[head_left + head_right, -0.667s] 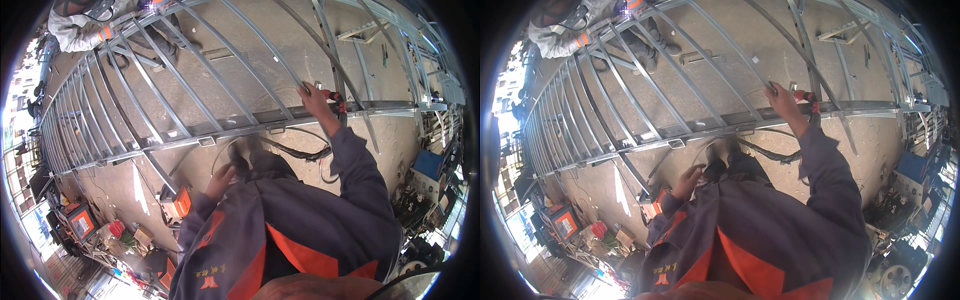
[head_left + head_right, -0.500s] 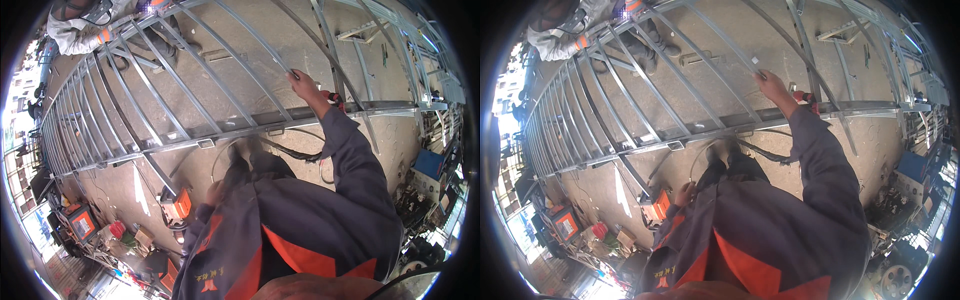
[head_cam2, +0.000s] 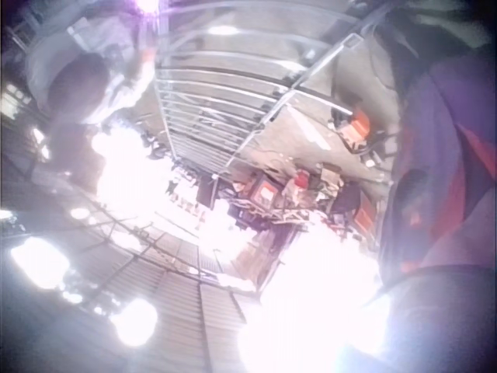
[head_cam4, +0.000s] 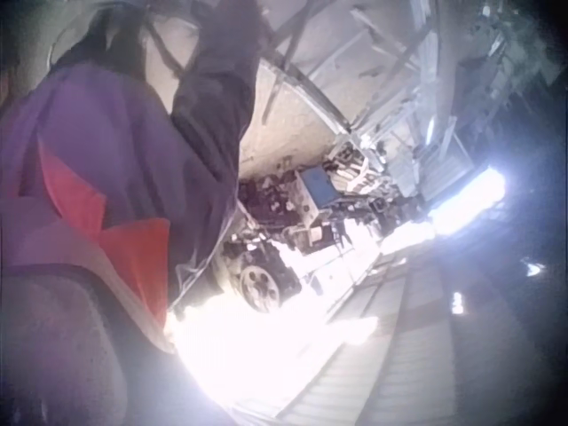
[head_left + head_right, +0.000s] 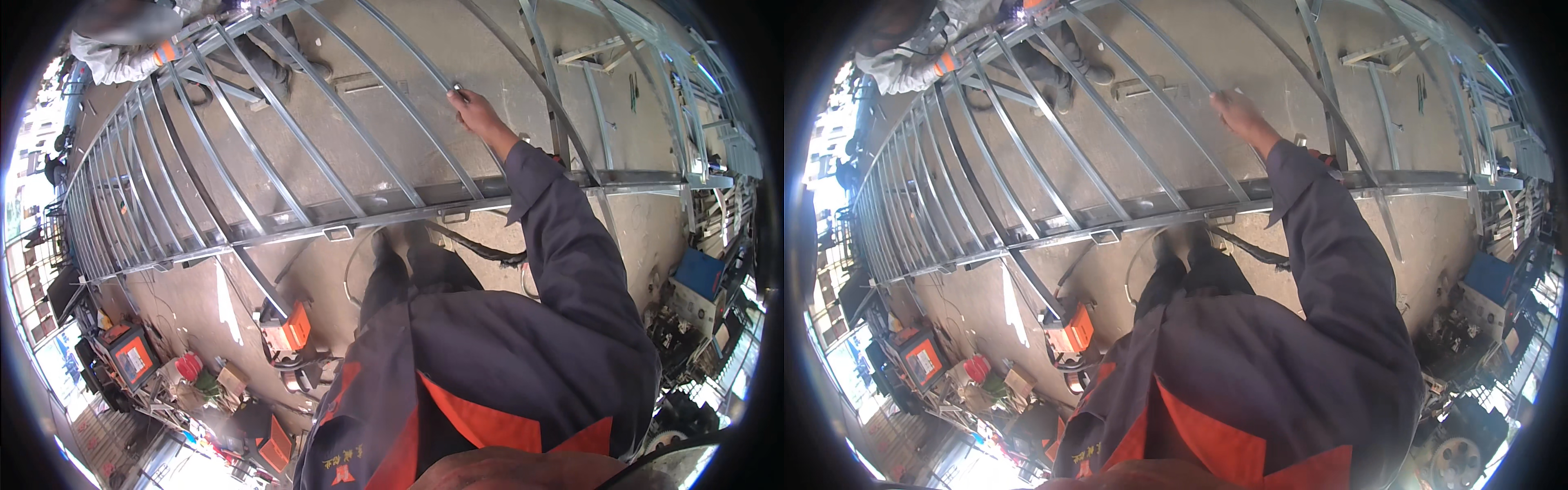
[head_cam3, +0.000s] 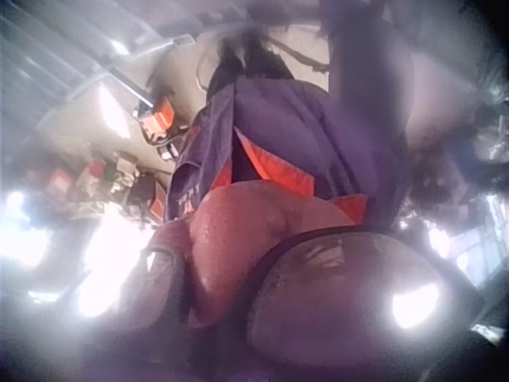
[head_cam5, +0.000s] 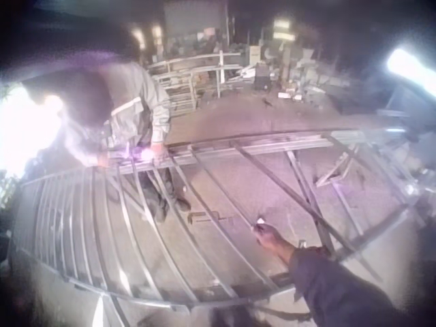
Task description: The person positions metal bars onto a large metal frame and welds them in place using a handheld welding torch. The person repeatedly aligns bars and applies welds along the frame's joints.
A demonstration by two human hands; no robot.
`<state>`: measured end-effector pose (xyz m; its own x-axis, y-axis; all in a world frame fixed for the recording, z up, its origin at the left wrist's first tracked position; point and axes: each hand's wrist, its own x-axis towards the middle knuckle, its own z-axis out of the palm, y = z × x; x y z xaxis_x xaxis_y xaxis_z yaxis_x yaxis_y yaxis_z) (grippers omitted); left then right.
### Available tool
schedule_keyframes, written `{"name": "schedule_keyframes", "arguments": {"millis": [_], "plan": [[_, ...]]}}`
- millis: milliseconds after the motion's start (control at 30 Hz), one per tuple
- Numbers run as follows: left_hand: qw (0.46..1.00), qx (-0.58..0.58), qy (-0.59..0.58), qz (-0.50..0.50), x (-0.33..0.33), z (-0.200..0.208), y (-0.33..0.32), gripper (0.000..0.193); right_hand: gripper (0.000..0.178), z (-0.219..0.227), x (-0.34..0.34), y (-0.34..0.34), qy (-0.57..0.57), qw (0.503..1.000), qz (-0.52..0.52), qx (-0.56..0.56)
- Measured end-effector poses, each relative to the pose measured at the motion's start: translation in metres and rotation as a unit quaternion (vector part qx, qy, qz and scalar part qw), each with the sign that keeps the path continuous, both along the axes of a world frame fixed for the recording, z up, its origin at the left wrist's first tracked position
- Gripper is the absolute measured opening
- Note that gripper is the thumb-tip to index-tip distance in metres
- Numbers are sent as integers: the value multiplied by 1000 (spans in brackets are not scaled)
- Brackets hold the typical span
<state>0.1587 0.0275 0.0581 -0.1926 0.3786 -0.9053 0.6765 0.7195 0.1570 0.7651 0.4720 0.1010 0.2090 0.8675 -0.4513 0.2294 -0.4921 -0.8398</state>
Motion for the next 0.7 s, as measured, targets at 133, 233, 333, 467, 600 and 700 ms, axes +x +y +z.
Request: {"name": "schedule_keyframes", "arguments": {"millis": [133, 233, 333, 467, 600, 700], "plan": [[1000, -9, 1, 8, -10, 16, -19, 48, 41, -25, 13, 4, -12, 993, 66, 94], [999, -27, 6, 22, -15, 22, -30, 48, 35, -40, 28, 10, 61, 998, 22, -11], [998, -36, 10, 43, -11, 19, -32, 48, 30, -44, 44, 18, 90, 995, 28, -18], [997, -43, 11, 55, 1, 14, -25, 48, 30, -45, 52, 20, 135, 988, 72, 5], [997, -48, 7, 58, 8, 11, -21, 48, 33, -54, 49, 13, 78, 996, 13, -38], [997, -50, 4, 58, 10, 8, -20, 48, 38, -60, 47, 11, 143, 988, 42, -28]]}}
